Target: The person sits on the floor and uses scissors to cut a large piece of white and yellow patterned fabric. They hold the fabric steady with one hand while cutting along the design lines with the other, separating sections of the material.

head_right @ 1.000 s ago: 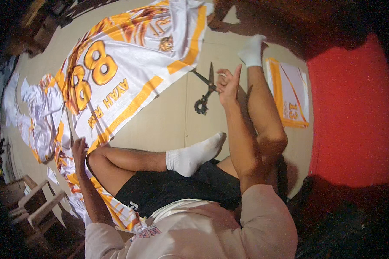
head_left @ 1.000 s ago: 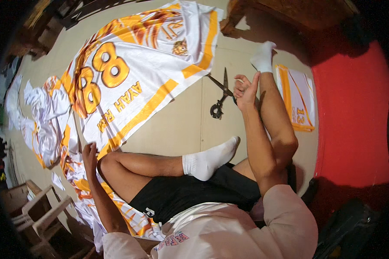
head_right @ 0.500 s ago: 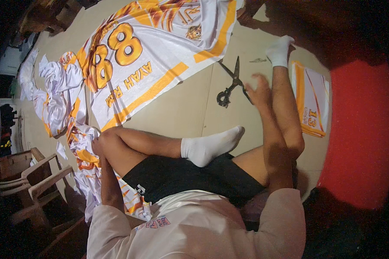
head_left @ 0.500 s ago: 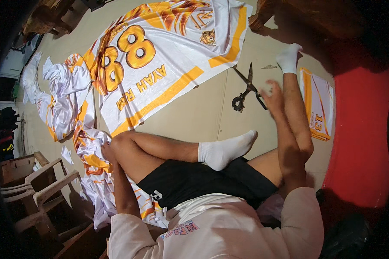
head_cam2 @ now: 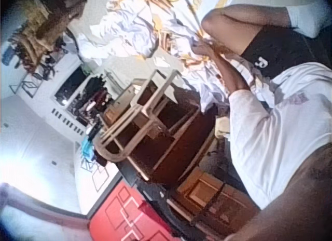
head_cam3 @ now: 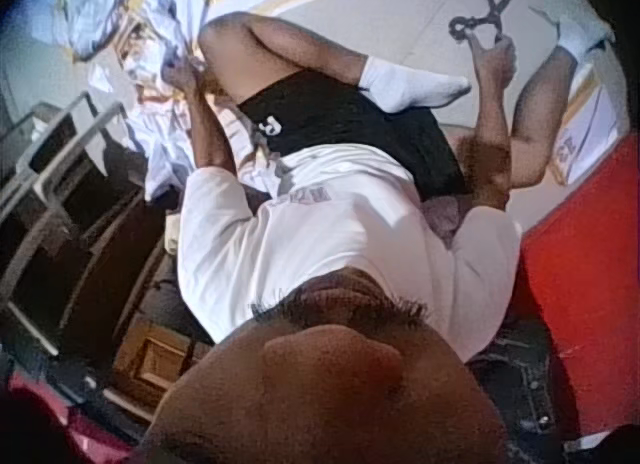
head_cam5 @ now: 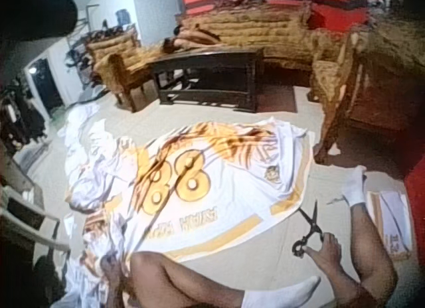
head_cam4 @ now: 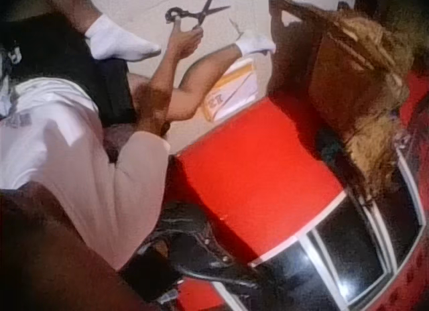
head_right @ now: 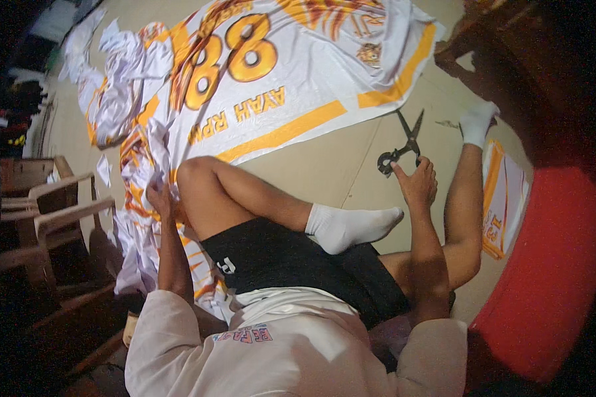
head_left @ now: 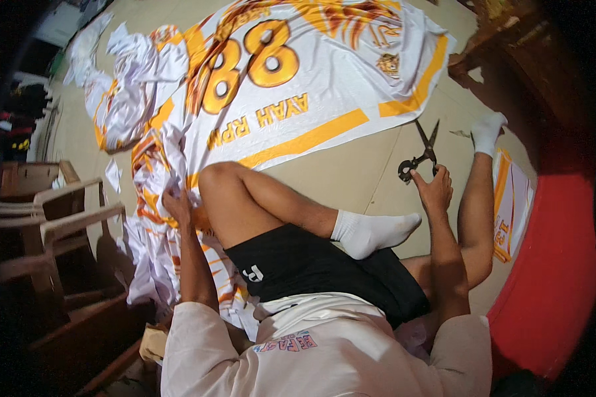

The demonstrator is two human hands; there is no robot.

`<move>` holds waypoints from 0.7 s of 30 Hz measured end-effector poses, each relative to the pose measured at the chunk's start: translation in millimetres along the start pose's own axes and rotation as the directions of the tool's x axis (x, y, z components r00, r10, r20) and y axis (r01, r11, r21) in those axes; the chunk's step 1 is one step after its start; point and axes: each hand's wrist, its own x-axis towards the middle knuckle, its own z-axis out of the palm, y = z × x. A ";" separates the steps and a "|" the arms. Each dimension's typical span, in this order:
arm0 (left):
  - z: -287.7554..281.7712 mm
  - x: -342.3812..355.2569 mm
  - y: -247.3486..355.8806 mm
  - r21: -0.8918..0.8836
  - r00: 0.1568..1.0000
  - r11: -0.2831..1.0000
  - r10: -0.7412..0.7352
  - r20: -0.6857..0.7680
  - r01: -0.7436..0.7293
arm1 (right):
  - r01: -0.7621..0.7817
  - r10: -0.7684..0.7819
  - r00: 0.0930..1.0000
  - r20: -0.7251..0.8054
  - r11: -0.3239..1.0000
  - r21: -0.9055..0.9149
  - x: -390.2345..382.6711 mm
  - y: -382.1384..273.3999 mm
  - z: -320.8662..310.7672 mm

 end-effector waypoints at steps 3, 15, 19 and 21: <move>1.7 -14.5 60.7 -0.110 0.996 0.994 -0.030 -0.081 0.021 | -0.076 0.076 0.997 -0.001 0.994 0.074 1.4 5.6 8.9; 115.1 -114.6 377.2 -0.600 0.585 0.645 0.740 0.333 -0.474 | -0.335 0.292 0.937 0.190 0.905 0.262 -2.9 22.4 4.7; 151.0 -190.7 392.6 -0.401 0.446 0.639 0.758 0.476 -0.656 | -0.257 0.261 0.964 -0.055 0.964 0.067 -22.0 2.1 12.0; 162.7 -222.0 385.4 -0.286 0.450 0.646 0.724 0.523 -0.707 | -0.251 0.259 0.957 -0.129 0.965 0.073 -22.6 -4.1 13.5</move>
